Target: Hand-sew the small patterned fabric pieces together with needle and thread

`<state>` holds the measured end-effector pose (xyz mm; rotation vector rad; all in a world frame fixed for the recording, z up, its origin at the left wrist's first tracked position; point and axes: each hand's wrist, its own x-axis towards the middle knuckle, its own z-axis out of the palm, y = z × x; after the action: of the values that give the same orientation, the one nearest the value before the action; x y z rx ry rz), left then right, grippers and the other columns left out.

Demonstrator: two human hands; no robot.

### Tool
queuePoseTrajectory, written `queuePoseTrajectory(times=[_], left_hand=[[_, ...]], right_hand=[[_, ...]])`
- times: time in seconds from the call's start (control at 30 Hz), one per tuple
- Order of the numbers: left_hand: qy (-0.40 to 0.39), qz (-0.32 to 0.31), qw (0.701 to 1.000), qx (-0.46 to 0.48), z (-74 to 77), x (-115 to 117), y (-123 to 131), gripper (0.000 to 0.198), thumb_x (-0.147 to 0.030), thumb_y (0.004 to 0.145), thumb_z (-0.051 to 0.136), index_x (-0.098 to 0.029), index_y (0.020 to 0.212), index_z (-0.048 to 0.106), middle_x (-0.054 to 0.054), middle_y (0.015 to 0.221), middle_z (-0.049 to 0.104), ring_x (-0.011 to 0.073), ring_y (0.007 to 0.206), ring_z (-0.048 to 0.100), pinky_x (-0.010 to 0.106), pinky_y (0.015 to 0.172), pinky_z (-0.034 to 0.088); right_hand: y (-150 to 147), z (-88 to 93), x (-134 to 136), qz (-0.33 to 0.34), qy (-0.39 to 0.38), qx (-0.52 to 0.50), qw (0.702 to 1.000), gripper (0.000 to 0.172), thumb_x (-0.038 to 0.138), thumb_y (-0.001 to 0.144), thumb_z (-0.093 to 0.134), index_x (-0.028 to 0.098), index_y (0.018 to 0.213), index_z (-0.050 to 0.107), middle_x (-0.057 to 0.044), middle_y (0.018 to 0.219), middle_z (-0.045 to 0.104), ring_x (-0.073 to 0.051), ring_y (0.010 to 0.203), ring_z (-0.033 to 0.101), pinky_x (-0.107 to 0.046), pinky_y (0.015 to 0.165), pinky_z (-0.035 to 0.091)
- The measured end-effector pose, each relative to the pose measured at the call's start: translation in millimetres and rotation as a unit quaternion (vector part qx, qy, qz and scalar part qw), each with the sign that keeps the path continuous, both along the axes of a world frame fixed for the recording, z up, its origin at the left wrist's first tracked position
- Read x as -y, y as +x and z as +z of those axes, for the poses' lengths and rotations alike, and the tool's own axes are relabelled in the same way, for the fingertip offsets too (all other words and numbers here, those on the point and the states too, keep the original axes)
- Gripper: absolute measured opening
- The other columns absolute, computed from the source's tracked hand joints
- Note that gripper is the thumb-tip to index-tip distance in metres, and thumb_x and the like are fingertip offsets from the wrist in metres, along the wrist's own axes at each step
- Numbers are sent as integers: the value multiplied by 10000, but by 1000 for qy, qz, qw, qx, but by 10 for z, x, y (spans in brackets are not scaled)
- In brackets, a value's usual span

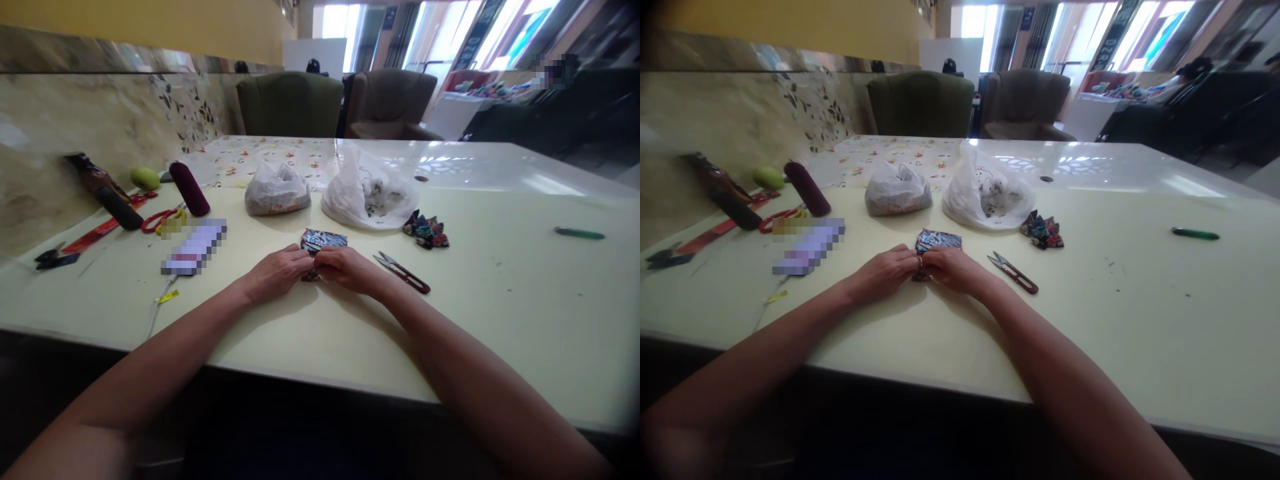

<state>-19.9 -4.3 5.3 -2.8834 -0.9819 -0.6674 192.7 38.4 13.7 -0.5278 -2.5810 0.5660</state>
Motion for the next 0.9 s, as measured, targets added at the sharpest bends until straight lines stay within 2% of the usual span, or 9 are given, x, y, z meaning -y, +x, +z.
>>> queuePoseTrajectory(times=[0.27,0.67,0.9], left_hand=[[-12,3,999,39,-15,-5,14,186,-155,974,439,-168,840,567,70,853,597,185,832,515,295,759,478],[-22,41,995,88,-61,55,36,205,-224,975,454,-172,890,633,44,857,624,147,763,580,264,704,488],[-50,28,985,165,-37,27,8,113,-182,943,533,-170,909,641,52,878,661,142,792,637,271,758,522]], right_hand=[[-3,4,15,-8,-24,-8,1000,197,95,872,525,168,692,494,-8,709,547,-112,653,434,-228,618,312],[27,-7,-5,-7,-71,-7,997,125,61,824,548,154,821,631,-18,778,650,-127,714,540,-223,667,381],[48,45,12,-16,-42,-44,998,132,93,877,546,167,818,638,-23,790,664,-131,719,553,-234,672,392]])
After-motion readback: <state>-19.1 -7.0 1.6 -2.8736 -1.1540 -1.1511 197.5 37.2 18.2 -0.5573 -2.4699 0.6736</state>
